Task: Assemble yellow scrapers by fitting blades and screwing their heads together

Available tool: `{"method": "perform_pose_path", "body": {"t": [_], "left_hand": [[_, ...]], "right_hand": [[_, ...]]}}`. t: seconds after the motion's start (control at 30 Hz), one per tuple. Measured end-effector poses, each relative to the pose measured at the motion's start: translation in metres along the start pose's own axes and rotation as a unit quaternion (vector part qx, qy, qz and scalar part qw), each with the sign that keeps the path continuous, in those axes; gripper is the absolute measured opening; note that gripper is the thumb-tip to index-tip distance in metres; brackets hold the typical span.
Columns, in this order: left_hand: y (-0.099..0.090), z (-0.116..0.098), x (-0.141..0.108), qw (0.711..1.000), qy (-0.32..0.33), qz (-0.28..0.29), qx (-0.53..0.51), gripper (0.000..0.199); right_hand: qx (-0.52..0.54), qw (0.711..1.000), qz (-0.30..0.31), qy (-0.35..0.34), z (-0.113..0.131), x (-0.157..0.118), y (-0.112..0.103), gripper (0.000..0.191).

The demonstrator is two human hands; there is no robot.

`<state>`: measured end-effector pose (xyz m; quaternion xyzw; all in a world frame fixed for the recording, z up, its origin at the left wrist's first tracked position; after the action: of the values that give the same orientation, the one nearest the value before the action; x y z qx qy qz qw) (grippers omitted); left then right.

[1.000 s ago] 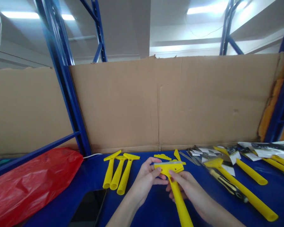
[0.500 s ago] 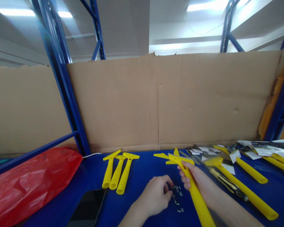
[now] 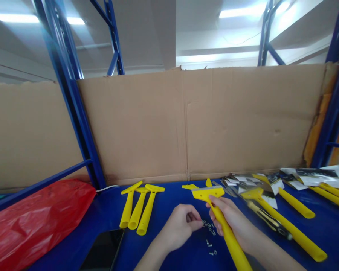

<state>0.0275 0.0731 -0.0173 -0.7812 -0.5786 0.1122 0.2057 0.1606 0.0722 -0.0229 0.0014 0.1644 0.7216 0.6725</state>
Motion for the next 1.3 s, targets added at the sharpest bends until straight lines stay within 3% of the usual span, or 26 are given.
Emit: {"method": "perform_pose_path", "body": {"t": [0.17,0.4,0.57,0.7,0.8,1.1,1.23,1.3], "left_hand": [[-0.030,-0.007,0.004,0.980,0.008,-0.143,-0.135,0.019],[-0.035,-0.007,0.002,0.975,0.041,-0.195,-0.099,0.012],[-0.031,0.000,0.000,0.959,-0.022,-0.187,-0.214,0.017],[-0.019,0.006,-0.003,0.922,-0.100,-0.116,-0.355,0.038],[-0.016,0.006,-0.004,0.912,-0.110,-0.083,-0.386,0.042],[-0.021,-0.004,0.001,0.965,-0.023,-0.100,-0.241,0.028],[-0.031,-0.024,-0.004,0.972,0.128,-0.168,-0.101,0.006],[-0.031,-0.036,-0.009,0.967,0.189,-0.172,-0.027,0.011]], "right_hand": [[-0.065,0.998,0.006,-0.004,0.000,-0.008,0.008,0.021],[-0.142,0.989,0.023,-0.032,-0.001,-0.009,0.017,0.022],[-0.170,0.983,0.042,-0.048,-0.005,-0.004,0.019,0.025],[-0.173,0.981,0.070,-0.044,-0.007,-0.004,0.020,0.028],[-0.173,0.981,0.076,-0.036,-0.007,-0.007,0.019,0.027],[-0.126,0.988,0.088,-0.013,-0.010,-0.002,0.015,0.026],[-0.094,0.992,0.089,-0.002,-0.002,-0.002,0.011,0.027],[-0.086,0.989,0.117,0.014,0.001,0.001,0.009,0.029]]}}
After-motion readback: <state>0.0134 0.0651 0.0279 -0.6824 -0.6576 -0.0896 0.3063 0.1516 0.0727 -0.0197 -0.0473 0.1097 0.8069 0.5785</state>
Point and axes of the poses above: each hand's wrist, its own x-axis towards the middle knuckle, its own y-axis out of the palm, z = x × y, the point moved 7 cm from there along x, towards the middle knuckle
